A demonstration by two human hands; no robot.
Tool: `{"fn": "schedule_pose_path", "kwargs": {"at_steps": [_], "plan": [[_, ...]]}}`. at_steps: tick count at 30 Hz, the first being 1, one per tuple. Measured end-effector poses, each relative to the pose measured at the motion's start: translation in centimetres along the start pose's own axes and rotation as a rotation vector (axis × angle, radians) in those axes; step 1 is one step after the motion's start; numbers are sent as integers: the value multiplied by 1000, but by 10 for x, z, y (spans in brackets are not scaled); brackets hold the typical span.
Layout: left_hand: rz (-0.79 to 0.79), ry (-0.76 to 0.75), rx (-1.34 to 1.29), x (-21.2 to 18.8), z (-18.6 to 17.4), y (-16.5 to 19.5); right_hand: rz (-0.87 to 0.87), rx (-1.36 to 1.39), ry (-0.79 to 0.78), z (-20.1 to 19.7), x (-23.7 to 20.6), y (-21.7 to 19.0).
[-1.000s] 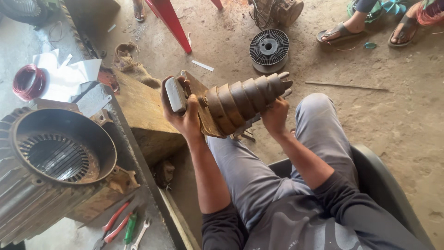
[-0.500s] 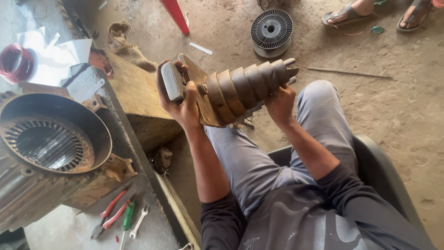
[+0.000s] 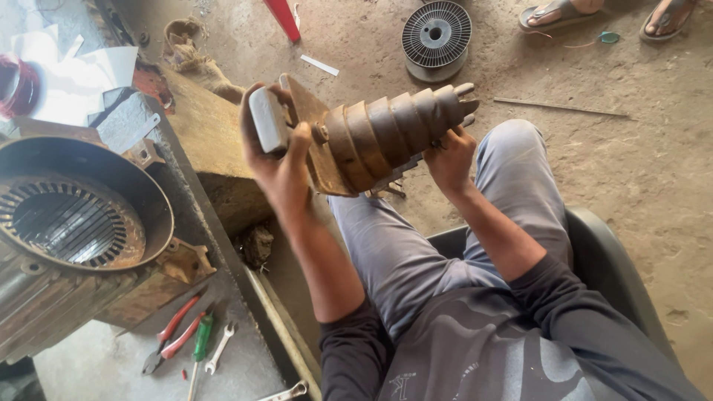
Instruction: The person sits in a chair with a motor rotor assembly mounted on a wooden plate resting on their lap. They wrap red insulating tape and wire around the rotor end and use a small green tool to tuck and secure the windings, holding the assembly steady with the other hand.
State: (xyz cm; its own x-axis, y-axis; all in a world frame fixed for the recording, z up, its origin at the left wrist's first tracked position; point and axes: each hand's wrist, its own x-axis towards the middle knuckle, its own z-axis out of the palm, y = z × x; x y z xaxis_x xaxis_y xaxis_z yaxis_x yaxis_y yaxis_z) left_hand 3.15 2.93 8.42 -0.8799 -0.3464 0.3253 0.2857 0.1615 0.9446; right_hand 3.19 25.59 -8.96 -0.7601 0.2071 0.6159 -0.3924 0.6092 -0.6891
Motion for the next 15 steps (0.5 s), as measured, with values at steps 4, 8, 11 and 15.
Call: {"fn": "schedule_pose_path", "kwargs": {"at_steps": [4, 8, 11, 15], "plan": [[421, 216, 705, -22, 5, 31, 18, 84, -35, 1, -2, 7], [333, -641, 957, 11, 82, 0, -70, 17, -86, 9, -1, 13], [202, -923, 1249, 35, 112, -14, 30, 44, -99, 12, 2, 17], [40, -1001, 1357, 33, 131, -23, -54, -48, -93, 8, 8, 23]]}}
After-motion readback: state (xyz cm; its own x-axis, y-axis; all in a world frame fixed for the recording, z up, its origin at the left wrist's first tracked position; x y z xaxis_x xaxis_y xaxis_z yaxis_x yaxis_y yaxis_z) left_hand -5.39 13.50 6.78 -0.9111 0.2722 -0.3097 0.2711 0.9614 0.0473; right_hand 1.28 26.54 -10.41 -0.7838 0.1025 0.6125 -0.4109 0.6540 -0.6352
